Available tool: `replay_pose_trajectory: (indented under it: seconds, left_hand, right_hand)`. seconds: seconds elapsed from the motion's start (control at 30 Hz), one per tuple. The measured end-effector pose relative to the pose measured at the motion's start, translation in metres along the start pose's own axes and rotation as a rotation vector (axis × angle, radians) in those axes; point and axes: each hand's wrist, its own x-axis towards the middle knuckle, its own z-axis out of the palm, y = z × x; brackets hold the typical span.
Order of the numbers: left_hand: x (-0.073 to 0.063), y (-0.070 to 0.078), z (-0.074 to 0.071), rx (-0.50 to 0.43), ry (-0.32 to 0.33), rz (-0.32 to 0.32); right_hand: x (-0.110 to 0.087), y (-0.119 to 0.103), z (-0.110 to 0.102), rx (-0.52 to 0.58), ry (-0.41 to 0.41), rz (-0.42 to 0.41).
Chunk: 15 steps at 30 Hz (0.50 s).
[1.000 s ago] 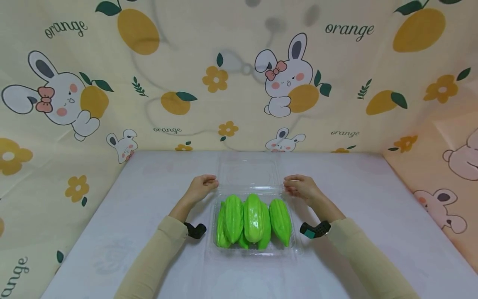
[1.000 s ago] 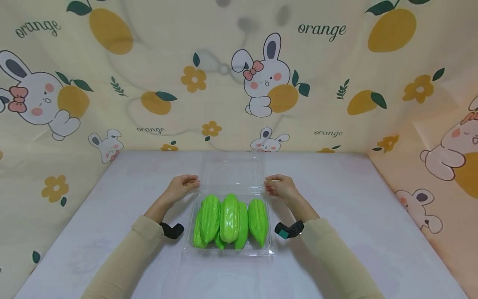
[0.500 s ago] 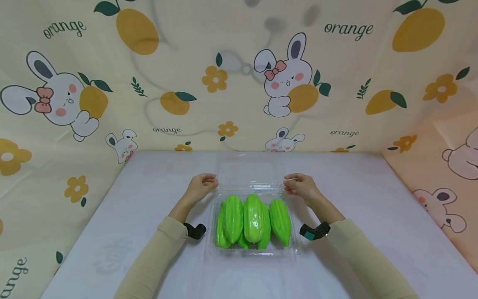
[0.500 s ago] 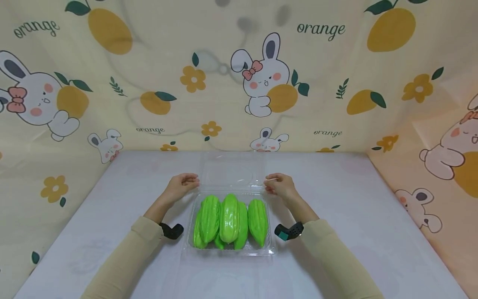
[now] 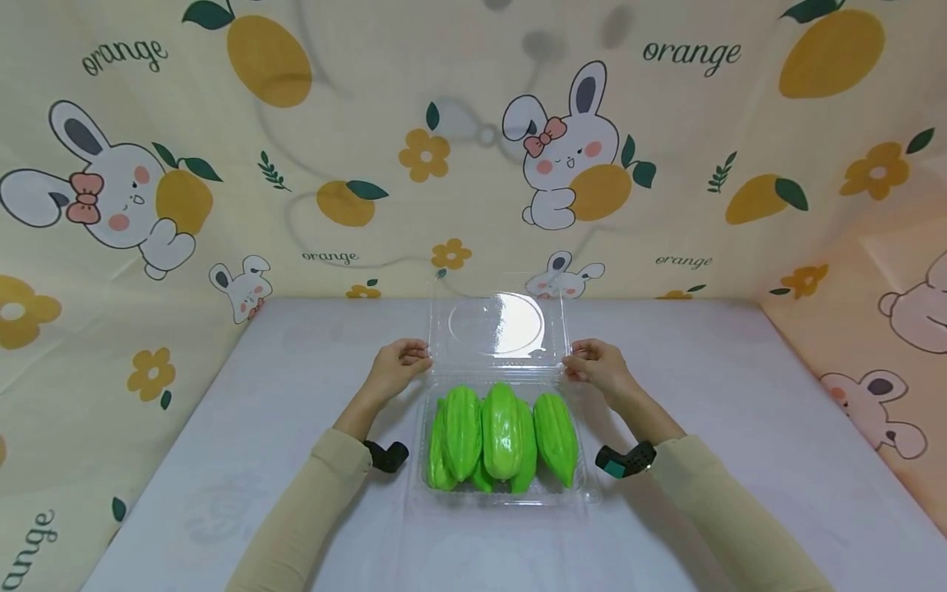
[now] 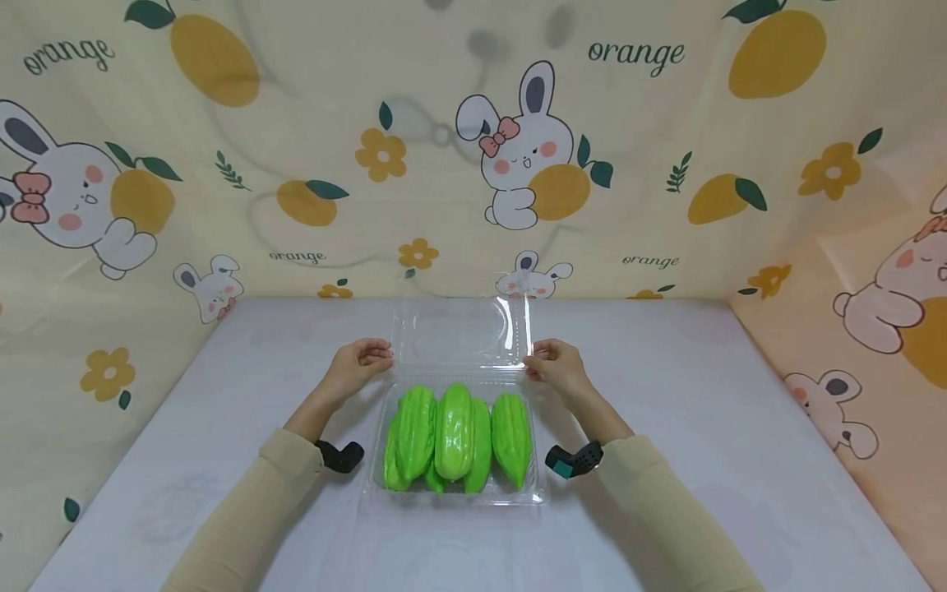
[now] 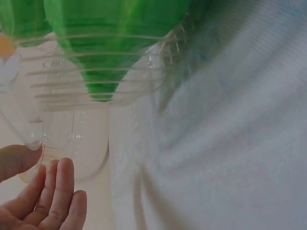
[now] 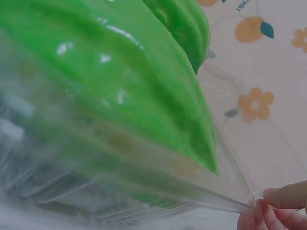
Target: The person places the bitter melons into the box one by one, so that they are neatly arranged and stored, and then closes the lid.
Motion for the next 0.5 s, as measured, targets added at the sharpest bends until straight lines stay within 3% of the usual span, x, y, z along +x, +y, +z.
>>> replay_pose_trajectory:
  seconds: [0.2, 0.5]
  left_hand:
    - [-0.0006, -0.0005, 0.0005, -0.013, 0.007, 0.013]
    - [-0.0024, -0.0031, 0.0004, -0.047, 0.025, 0.060]
  right_hand:
    - [-0.0003, 0.0025, -0.0014, -0.022, 0.013, -0.008]
    - [-0.0048, 0.0011, -0.0027, -0.076, 0.049, -0.087]
